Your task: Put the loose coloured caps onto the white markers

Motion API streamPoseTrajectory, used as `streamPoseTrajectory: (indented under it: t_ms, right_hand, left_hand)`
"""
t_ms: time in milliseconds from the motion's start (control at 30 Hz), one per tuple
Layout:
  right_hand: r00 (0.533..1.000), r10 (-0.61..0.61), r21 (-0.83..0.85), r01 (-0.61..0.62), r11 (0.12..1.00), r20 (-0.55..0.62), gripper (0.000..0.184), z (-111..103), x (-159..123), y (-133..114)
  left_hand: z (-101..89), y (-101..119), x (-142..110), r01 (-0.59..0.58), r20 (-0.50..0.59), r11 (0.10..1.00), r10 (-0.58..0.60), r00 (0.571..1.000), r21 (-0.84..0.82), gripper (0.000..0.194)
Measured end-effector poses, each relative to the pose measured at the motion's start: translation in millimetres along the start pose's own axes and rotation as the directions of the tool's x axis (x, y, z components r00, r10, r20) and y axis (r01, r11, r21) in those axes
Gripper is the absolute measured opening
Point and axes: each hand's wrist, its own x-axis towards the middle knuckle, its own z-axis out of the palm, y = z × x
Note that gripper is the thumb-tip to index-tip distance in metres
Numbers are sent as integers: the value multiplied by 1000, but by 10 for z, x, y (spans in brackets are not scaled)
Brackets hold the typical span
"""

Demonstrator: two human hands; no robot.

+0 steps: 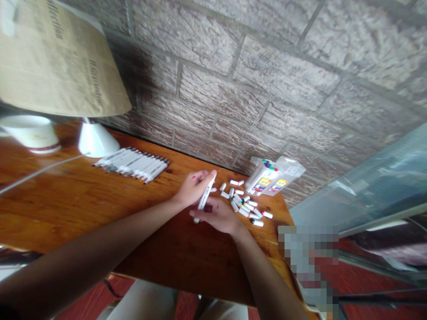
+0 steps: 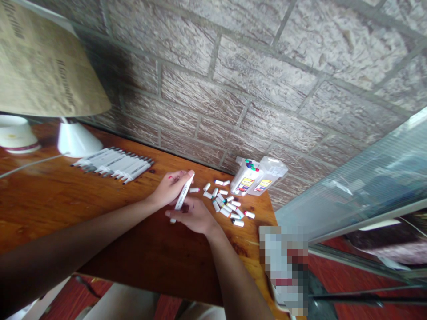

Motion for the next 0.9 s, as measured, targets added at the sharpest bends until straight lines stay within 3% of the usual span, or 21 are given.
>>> streamPoseTrajectory:
  t_ms: [267,567,900]
  right_hand:
    - [1000,-19,4,19,1000,-11,25,-2,3,51]
    - [1000,-2,-11,2,1000,-11,34,6,0,-11]
    - [1000,-21,-58,20,998,-8,31,0,-9,-6]
  left_hand:
    - [9,15,-13,-41,9,999,41,999,29,64]
    - [8,-22,-10,-33,44,999,32,999,25,64]
    - [11,-43,-9,-11,70,999,13,997,-31,62]
